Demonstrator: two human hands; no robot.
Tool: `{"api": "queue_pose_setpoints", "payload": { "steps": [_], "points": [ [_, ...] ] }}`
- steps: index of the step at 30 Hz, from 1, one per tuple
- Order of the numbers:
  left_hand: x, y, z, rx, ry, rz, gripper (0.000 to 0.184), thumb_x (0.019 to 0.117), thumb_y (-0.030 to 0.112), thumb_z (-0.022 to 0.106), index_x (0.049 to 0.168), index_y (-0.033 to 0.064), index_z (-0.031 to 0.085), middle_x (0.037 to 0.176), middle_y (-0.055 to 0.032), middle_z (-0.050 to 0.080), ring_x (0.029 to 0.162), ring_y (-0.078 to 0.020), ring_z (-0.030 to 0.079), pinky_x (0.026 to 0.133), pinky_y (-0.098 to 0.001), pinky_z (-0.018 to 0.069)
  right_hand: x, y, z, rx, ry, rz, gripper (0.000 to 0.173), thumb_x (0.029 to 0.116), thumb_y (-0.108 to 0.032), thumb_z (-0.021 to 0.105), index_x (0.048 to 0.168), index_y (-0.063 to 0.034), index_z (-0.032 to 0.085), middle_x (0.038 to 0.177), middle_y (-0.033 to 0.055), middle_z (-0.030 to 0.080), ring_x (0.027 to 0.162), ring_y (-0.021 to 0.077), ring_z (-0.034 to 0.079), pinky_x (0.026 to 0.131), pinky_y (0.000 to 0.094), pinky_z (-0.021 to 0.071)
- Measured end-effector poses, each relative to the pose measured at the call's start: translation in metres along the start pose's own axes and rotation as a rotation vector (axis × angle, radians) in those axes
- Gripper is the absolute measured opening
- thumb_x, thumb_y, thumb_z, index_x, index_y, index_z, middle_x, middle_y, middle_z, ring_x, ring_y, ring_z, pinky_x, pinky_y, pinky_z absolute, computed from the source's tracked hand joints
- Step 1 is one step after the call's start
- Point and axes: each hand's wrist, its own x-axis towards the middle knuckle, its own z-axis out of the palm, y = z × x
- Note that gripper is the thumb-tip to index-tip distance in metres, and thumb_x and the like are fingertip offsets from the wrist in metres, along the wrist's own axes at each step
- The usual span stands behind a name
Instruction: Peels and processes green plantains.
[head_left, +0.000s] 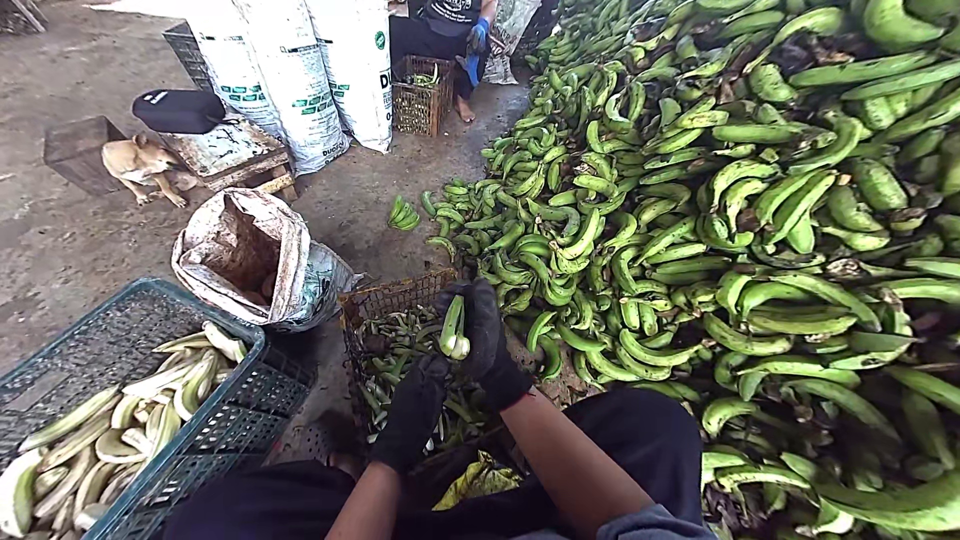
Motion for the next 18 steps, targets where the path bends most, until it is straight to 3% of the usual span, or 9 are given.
{"api": "queue_pose_setpoints", "payload": {
  "steps": [1, 3, 6, 8, 11, 14, 16, 18],
  "points": [
    [0.000, 0.000, 0.001, 0.018, -0.014, -0.010, 0.049, 0.1074, 0.048, 0.037, 0.127, 0.0105, 0.062, 0.088, -0.0016, 0.064, 0.074, -0.0123, 0.062, 0.070, -0.0336, 0.0556, 0.001, 0.000, 0.000, 0.011, 0.033, -0.016, 0.061, 0.1082, -0.050, 0.020, 0.116, -0.0058, 0.062, 0.095, 0.0074, 0.069, 0.088, 0.0172, 0.067, 0.081, 0.0364, 0.0571],
    [0.001, 0.000, 0.003, 0.055, -0.023, -0.015, 0.048, 0.1077, 0.047, 0.036, 0.125, 0.0111, 0.062, 0.089, -0.0016, 0.064, 0.074, -0.0119, 0.062, 0.071, -0.0343, 0.0550, 0.000, 0.000, 0.003, 0.083, 0.086, 0.017, 0.056, 0.1082, -0.049, 0.023, 0.107, -0.0077, 0.061, 0.083, 0.0043, 0.065, 0.074, 0.0153, 0.066, 0.070, 0.0337, 0.0586],
    [0.003, -0.002, 0.002, 0.150, -0.013, -0.033, 0.045, 0.1088, 0.042, 0.035, 0.126, 0.0092, 0.061, 0.089, -0.0042, 0.063, 0.078, -0.0146, 0.061, 0.075, -0.0378, 0.0533, -0.004, 0.004, 0.005, 0.221, 0.105, 0.175, 0.055, 0.1090, -0.050, 0.023, 0.097, -0.0085, 0.058, 0.071, 0.0035, 0.059, 0.060, 0.0154, 0.061, 0.059, 0.0326, 0.0568],
    [0.005, 0.000, -0.003, 0.226, -0.015, -0.074, 0.044, 0.1103, 0.032, 0.033, 0.135, 0.0048, 0.058, 0.105, -0.0133, 0.068, 0.096, -0.0227, 0.066, 0.089, -0.0452, 0.0530, -0.013, 0.008, 0.008, 0.306, 0.086, 0.285, 0.058, 0.1099, -0.050, 0.022, 0.093, -0.0074, 0.058, 0.070, 0.0058, 0.061, 0.059, 0.0171, 0.063, 0.057, 0.0330, 0.0573],
    [0.008, 0.004, -0.013, 0.330, -0.046, -0.137, 0.046, 0.1116, 0.031, 0.032, 0.140, 0.0015, 0.054, 0.118, -0.0198, 0.067, 0.111, -0.0299, 0.065, 0.100, -0.0509, 0.0494, -0.023, 0.016, 0.003, 0.334, -0.036, 0.362, 0.050, 0.1097, -0.045, 0.026, 0.095, -0.0111, 0.059, 0.077, 0.0058, 0.066, 0.070, 0.0167, 0.067, 0.065, 0.0329, 0.0590],
    [0.009, 0.013, -0.028, 0.449, -0.070, -0.176, 0.047, 0.1122, 0.033, 0.032, 0.138, 0.0019, 0.056, 0.119, -0.0215, 0.067, 0.114, -0.0332, 0.065, 0.101, -0.0534, 0.0484, -0.021, 0.018, -0.008, 0.277, -0.247, 0.430, 0.046, 0.1050, -0.051, 0.035, 0.104, -0.0150, 0.064, 0.090, 0.0052, 0.070, 0.079, 0.0158, 0.069, 0.068, 0.0320, 0.0585],
    [0.013, 0.019, -0.043, 0.620, -0.050, -0.192, 0.048, 0.1109, 0.038, 0.035, 0.139, 0.0061, 0.057, 0.120, -0.0218, 0.067, 0.113, -0.0377, 0.066, 0.097, -0.0596, 0.0495, -0.015, 0.006, -0.013, 0.120, -0.414, 0.477, 0.044, 0.1052, -0.049, 0.037, 0.125, -0.0167, 0.060, 0.106, 0.0039, 0.069, 0.089, 0.0137, 0.067, 0.074, 0.0311, 0.0585],
    [0.016, 0.024, -0.061, 0.781, -0.001, -0.136, 0.045, 0.1082, 0.039, 0.043, 0.136, 0.0084, 0.059, 0.119, -0.0212, 0.068, 0.108, -0.0410, 0.067, 0.090, -0.0637, 0.0512, -0.011, -0.012, -0.012, -0.067, -0.550, 0.583, 0.040, 0.1064, -0.044, 0.042, 0.129, -0.0142, 0.058, 0.108, 0.0055, 0.068, 0.091, 0.0158, 0.068, 0.078, 0.0351, 0.0594]
  ]
}}
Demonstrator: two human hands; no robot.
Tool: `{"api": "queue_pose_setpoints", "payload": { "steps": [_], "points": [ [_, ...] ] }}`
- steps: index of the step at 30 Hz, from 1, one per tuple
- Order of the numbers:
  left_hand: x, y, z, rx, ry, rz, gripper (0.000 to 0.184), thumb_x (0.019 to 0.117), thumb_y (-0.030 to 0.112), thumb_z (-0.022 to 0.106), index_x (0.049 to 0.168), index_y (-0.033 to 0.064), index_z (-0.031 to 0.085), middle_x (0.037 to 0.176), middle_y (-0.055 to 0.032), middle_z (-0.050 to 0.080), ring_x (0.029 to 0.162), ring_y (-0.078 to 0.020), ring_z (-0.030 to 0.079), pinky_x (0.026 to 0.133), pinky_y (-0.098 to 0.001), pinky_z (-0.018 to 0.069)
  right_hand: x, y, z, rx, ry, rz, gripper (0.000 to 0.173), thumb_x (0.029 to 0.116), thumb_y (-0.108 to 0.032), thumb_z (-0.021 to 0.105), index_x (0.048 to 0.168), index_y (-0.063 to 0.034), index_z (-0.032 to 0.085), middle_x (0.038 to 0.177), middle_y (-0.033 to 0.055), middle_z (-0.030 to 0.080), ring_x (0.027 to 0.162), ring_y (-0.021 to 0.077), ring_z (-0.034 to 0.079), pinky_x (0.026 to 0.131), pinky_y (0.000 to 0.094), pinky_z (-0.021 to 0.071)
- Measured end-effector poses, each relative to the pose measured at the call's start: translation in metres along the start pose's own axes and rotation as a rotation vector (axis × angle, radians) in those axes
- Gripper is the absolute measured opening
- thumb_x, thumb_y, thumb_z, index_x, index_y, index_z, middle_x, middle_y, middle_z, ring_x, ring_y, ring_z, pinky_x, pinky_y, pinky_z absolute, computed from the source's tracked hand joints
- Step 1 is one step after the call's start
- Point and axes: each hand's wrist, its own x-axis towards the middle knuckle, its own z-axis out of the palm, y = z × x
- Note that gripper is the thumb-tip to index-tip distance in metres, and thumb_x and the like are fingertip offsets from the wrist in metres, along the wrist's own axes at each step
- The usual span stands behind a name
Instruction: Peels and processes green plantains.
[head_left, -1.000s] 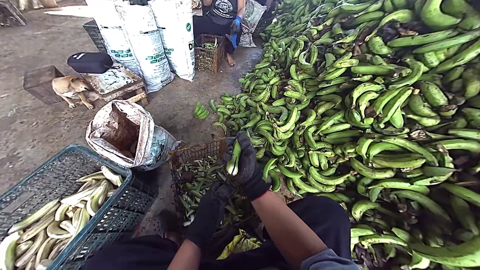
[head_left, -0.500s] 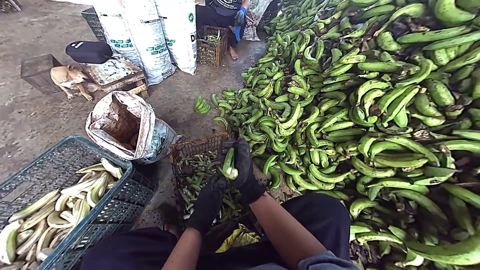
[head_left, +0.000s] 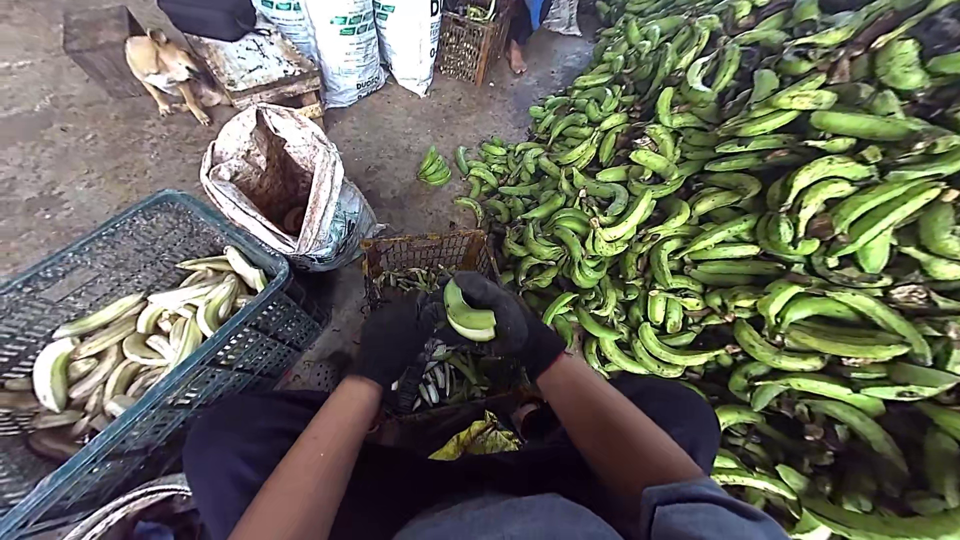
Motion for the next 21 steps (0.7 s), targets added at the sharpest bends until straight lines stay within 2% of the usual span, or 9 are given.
{"api": "queue_pose_setpoints", "payload": {
  "steps": [3, 5, 8, 11, 13, 15, 17, 19, 21],
  "points": [
    [0.006, -0.017, -0.026, 0.146, 0.101, 0.047, 0.042, 0.1053, 0.043, 0.050, 0.127, 0.0094, 0.063, 0.112, -0.0198, 0.069, 0.100, -0.0414, 0.069, 0.082, -0.0641, 0.0533, 0.002, -0.015, 0.013, -0.180, -0.120, 0.254, 0.035, 0.1067, -0.038, 0.044, 0.120, -0.0110, 0.061, 0.092, 0.0040, 0.068, 0.066, 0.0078, 0.064, 0.056, 0.0217, 0.0546],
    [0.010, -0.042, -0.042, 0.053, 0.201, -0.074, 0.052, 0.1081, 0.050, 0.042, 0.131, 0.0074, 0.059, 0.114, -0.0227, 0.068, 0.103, -0.0439, 0.068, 0.084, -0.0670, 0.0534, 0.010, -0.022, 0.026, -0.297, -0.223, 0.389, 0.038, 0.1037, -0.036, 0.046, 0.130, -0.0112, 0.058, 0.089, 0.0037, 0.066, 0.057, 0.0074, 0.058, 0.047, 0.0204, 0.0491],
    [0.008, -0.091, -0.068, -0.506, 0.476, -0.220, 0.037, 0.1104, 0.031, 0.041, 0.137, 0.0109, 0.056, 0.113, -0.0162, 0.067, 0.095, -0.0306, 0.068, 0.084, -0.0527, 0.0567, 0.043, -0.036, 0.055, -0.503, -0.166, 0.483, 0.037, 0.1037, -0.035, 0.052, 0.132, -0.0113, 0.054, 0.091, 0.0052, 0.067, 0.061, 0.0119, 0.060, 0.053, 0.0257, 0.0517],
    [0.005, -0.102, -0.085, -1.259, 0.677, -0.299, 0.053, 0.1104, 0.052, 0.028, 0.111, 0.0127, 0.063, 0.070, 0.0004, 0.054, 0.057, -0.0132, 0.055, 0.060, -0.0349, 0.0550, 0.105, -0.060, 0.082, -0.478, -0.088, 0.305, 0.033, 0.1065, -0.031, 0.048, 0.127, -0.0066, 0.055, 0.088, 0.0069, 0.067, 0.064, 0.0135, 0.062, 0.057, 0.0283, 0.0533],
    [-0.002, -0.100, -0.094, -1.390, 0.728, -0.273, 0.056, 0.1100, 0.055, 0.024, 0.109, 0.0129, 0.061, 0.063, 0.0038, 0.052, 0.049, -0.0082, 0.052, 0.052, -0.0270, 0.0537, 0.149, -0.090, 0.100, -0.372, -0.040, 0.123, 0.038, 0.1081, -0.038, 0.042, 0.132, -0.0098, 0.052, 0.099, 0.0092, 0.067, 0.076, 0.0185, 0.067, 0.065, 0.0336, 0.0590],
    [-0.006, -0.102, -0.097, -1.433, 0.752, -0.201, 0.059, 0.1107, 0.053, 0.021, 0.109, 0.0105, 0.062, 0.061, 0.0029, 0.051, 0.048, -0.0088, 0.051, 0.052, -0.0272, 0.0532, 0.179, -0.120, 0.109, -0.386, 0.075, -0.058, 0.047, 0.1081, -0.043, 0.042, 0.148, -0.0170, 0.044, 0.128, 0.0145, 0.061, 0.099, 0.0270, 0.069, 0.077, 0.0416, 0.0599],
    [-0.008, -0.106, -0.101, -1.433, 0.791, -0.164, 0.058, 0.1118, 0.050, 0.020, 0.109, 0.0106, 0.062, 0.061, 0.0039, 0.052, 0.048, -0.0075, 0.052, 0.052, -0.0253, 0.0534, 0.193, -0.127, 0.098, -0.738, 0.190, -0.234, 0.049, 0.1113, -0.036, 0.037, 0.154, -0.0125, 0.037, 0.149, 0.0158, 0.050, 0.119, 0.0282, 0.063, 0.091, 0.0437, 0.0574],
    [-0.009, -0.110, -0.105, -1.475, 0.821, -0.149, 0.058, 0.1126, 0.047, 0.019, 0.107, 0.0086, 0.062, 0.061, 0.0027, 0.054, 0.050, -0.0090, 0.055, 0.054, -0.0277, 0.0556, 0.192, -0.095, 0.061, -1.316, 0.248, -0.371, 0.039, 0.1092, -0.015, 0.043, 0.145, -0.0003, 0.049, 0.136, 0.0269, 0.056, 0.116, 0.0399, 0.063, 0.093, 0.0534, 0.0557],
    [-0.009, -0.115, -0.106, -1.487, 0.840, -0.099, 0.057, 0.1133, 0.042, 0.017, 0.107, 0.0069, 0.061, 0.062, 0.0016, 0.055, 0.053, -0.0114, 0.057, 0.059, -0.0315, 0.0581, 0.177, -0.038, 0.012, -1.532, 0.222, -0.037, 0.040, 0.1104, -0.025, 0.041, 0.141, -0.0032, 0.055, 0.126, 0.0271, 0.063, 0.113, 0.0435, 0.064, 0.097, 0.0600, 0.0506]
  ]
}}
